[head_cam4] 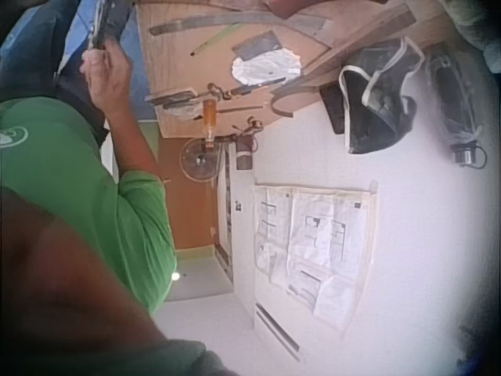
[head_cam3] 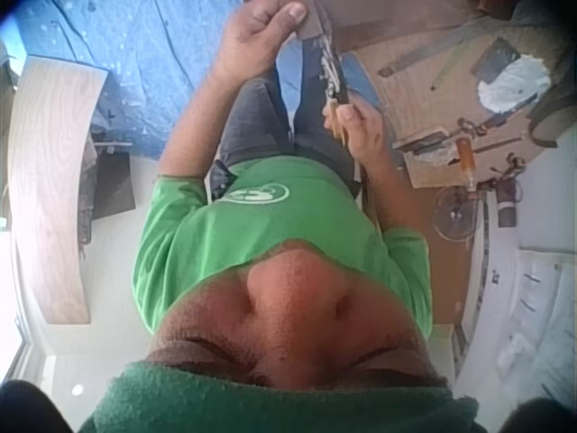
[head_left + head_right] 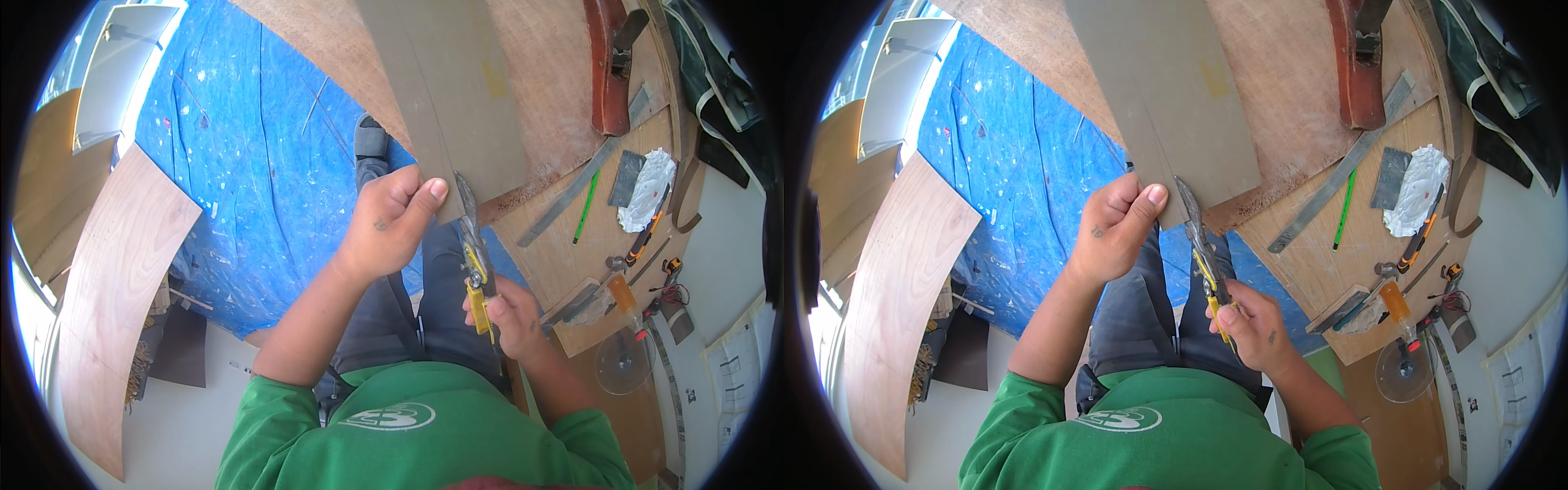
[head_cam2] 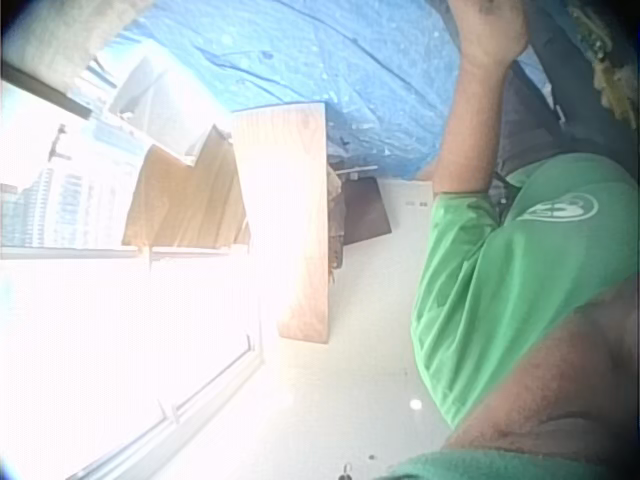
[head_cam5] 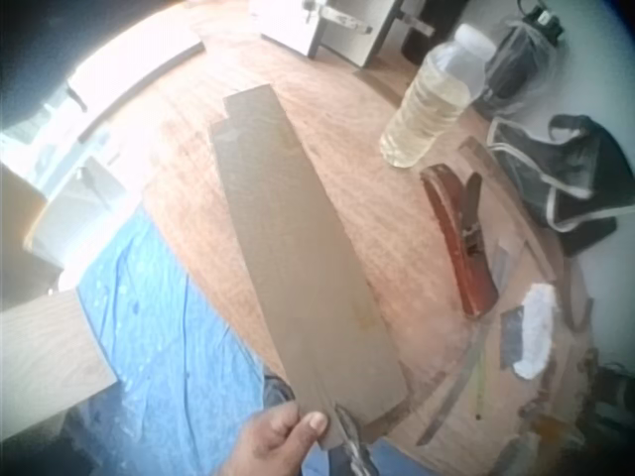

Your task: The person measures and marks a rectangular tile with a ruler and pencil, then uses a utility knife to score and snap the tile along the marked line.

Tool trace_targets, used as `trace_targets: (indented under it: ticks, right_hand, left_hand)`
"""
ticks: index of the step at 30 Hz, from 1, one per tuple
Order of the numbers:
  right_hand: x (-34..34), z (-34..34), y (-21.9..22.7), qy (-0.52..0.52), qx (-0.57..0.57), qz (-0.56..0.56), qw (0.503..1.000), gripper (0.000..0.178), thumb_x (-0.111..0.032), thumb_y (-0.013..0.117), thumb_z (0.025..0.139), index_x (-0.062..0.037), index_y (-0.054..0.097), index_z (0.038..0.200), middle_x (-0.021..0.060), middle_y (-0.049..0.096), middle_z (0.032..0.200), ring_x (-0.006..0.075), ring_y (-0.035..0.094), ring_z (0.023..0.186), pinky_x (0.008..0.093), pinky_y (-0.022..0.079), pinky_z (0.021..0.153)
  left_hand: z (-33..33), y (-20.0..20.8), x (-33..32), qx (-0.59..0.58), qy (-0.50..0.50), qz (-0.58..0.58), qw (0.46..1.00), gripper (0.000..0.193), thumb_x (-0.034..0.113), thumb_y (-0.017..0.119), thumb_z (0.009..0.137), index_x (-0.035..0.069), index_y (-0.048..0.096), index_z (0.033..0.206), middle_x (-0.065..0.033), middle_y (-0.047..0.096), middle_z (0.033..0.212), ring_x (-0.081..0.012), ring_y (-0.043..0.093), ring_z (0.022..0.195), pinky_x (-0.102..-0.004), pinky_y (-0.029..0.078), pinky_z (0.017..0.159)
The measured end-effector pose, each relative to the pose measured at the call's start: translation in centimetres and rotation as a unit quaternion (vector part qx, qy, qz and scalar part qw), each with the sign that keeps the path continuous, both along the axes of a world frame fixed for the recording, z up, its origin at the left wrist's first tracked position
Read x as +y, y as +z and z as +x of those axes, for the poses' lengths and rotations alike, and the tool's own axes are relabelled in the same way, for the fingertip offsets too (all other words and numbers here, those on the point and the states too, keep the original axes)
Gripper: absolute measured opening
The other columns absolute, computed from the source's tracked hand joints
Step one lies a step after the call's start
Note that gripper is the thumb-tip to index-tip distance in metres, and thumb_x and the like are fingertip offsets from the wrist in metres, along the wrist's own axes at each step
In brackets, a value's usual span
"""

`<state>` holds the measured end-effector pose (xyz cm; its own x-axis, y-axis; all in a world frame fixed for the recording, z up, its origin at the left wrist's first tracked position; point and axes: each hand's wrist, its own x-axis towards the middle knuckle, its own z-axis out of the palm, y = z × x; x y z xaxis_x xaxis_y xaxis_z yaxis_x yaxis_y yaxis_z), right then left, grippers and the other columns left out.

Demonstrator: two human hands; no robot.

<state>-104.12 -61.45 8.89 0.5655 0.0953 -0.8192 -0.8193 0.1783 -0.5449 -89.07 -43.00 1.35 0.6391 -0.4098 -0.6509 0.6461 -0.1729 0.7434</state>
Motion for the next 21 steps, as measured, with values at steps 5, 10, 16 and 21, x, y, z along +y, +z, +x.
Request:
trace_targets:
  ticks: [5,10,16,21]
  right_hand:
    - [0.3,0.1,0.6,-0.032,0.024,0.031,0.999,0.056,-0.053,0.054,0.102,0.0021,0.064,0.105,0.0079,0.063,0.086,0.0147,0.063,0.075,0.0304,0.049,0.067]
    - [-0.3,-0.5,0.9,-0.010,0.023,0.022,0.999,0.056,-0.053,0.055,0.102,0.0020,0.064,0.105,0.0076,0.063,0.086,0.0144,0.063,0.075,0.0298,0.049,0.066]
    - [-0.2,-0.2,0.9,-0.027,0.028,0.017,0.999,0.056,-0.053,0.057,0.102,0.0025,0.064,0.105,0.0065,0.063,0.085,0.0131,0.062,0.071,0.0284,0.048,0.063]
    - [-0.4,-0.6,0.3,-0.016,0.003,0.018,1.000,0.058,-0.052,0.058,0.102,0.0047,0.065,0.113,0.0056,0.064,0.083,0.0123,0.062,0.070,0.0275,0.048,0.062]
  left_hand:
    - [-0.9,-0.5,-0.3,0.006,0.026,0.010,1.000,0.032,0.024,0.058,0.107,0.002,0.060,0.084,0.0039,0.052,0.071,-0.0060,0.044,0.068,-0.0273,0.040,0.059]
    - [-0.2,-0.5,-0.4,0.042,0.041,0.018,0.998,0.030,0.024,0.058,0.107,0.002,0.061,0.086,0.0050,0.052,0.070,-0.0057,0.044,0.067,-0.0271,0.040,0.059]
    - [-0.6,0.0,-0.7,0.036,0.029,-0.007,0.999,0.028,0.024,0.057,0.107,0.001,0.065,0.094,0.0049,0.054,0.074,-0.0051,0.045,0.069,-0.0261,0.040,0.060]
    - [-0.6,-0.2,-0.2,0.049,0.030,-0.021,0.998,0.029,0.025,0.057,0.108,0.001,0.065,0.096,0.0043,0.056,0.077,-0.0056,0.047,0.072,-0.0256,0.041,0.063]
